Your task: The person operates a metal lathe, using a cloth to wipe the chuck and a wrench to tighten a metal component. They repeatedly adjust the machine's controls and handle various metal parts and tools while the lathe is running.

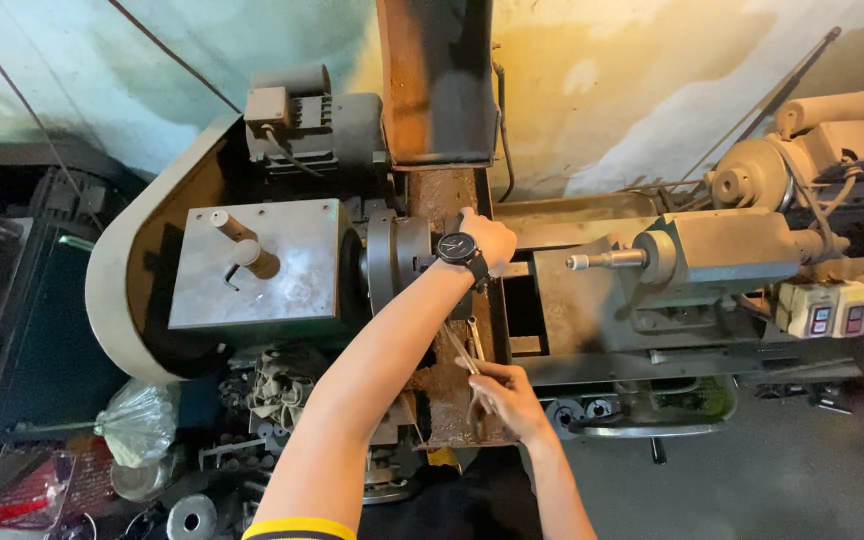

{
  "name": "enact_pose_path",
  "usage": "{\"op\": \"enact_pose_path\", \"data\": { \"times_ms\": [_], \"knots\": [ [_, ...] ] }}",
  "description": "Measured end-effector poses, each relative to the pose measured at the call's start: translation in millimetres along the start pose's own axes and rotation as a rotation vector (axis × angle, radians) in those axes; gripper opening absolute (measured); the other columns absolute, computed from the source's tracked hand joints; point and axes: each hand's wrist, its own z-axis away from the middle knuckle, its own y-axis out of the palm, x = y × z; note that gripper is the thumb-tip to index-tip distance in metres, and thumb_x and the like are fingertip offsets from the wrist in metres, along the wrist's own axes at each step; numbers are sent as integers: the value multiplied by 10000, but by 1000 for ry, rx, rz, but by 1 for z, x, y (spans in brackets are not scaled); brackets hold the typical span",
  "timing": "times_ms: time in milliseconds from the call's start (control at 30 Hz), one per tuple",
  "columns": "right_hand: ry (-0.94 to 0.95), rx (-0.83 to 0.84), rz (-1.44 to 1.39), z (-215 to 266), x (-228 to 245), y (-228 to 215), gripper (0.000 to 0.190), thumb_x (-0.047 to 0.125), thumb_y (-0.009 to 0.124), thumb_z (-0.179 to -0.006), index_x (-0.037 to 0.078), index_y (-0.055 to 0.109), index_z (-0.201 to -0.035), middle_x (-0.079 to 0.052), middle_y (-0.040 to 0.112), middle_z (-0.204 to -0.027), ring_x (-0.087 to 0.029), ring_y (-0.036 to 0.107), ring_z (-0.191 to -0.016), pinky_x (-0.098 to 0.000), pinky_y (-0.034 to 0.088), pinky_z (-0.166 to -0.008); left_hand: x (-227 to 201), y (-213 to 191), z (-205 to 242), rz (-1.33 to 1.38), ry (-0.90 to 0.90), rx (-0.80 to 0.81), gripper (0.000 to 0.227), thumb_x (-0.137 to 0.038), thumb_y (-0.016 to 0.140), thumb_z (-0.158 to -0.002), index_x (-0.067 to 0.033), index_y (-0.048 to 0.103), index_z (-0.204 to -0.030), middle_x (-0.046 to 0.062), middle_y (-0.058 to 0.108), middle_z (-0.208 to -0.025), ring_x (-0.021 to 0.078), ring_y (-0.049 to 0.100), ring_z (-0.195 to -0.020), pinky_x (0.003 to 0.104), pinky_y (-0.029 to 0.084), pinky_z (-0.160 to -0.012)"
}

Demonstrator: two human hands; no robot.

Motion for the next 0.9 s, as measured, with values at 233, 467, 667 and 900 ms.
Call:
{"op": "enact_pose_path", "data": {
  "times_ms": [233, 467, 667, 900],
  "knots": [
    [37, 45, -164, 3, 1, -4, 342, 101, 621, -966, 31, 711, -1288, -27, 606, -578, -122, 531, -467, -258, 445, -463, 6, 17, -20, 17, 9, 12, 214, -172, 680, -860, -96, 782, -1033, 132, 770, -1051, 345, 714, -1013, 661, 327, -1080],
    [-62, -69, -42, -3, -8, 20, 338, 96, 625, -947, 32, 715, -1266, -22, 515, -493, -131, 549, -422, -303, 510, -430, 3, 1, -3, -38, 39, 75, 233, -146, 699, -821, -84, 783, -1029, 130, 775, -1038, 345, 721, -1001, 663, 332, -1088],
    [-14, -87, -397, -3, -2, 37, 314, 87, 636, -954, -41, 737, -1222, 5, 493, -506, -119, 549, -424, -321, 511, -428, 5, 7, -9, -27, 33, 12, 263, -158, 730, -788, -79, 763, -1037, 141, 749, -1041, 358, 687, -1019, 665, 322, -1066],
    [40, -139, -319, 3, -5, 36, 305, 117, 662, -923, -32, 751, -1174, -14, 533, -508, -154, 541, -390, -320, 459, -376, 3, -4, 8, -40, 46, 49, 226, -108, 702, -814, -94, 769, -1028, 118, 776, -1024, 339, 716, -992, 624, 356, -1075]
  ]
}}
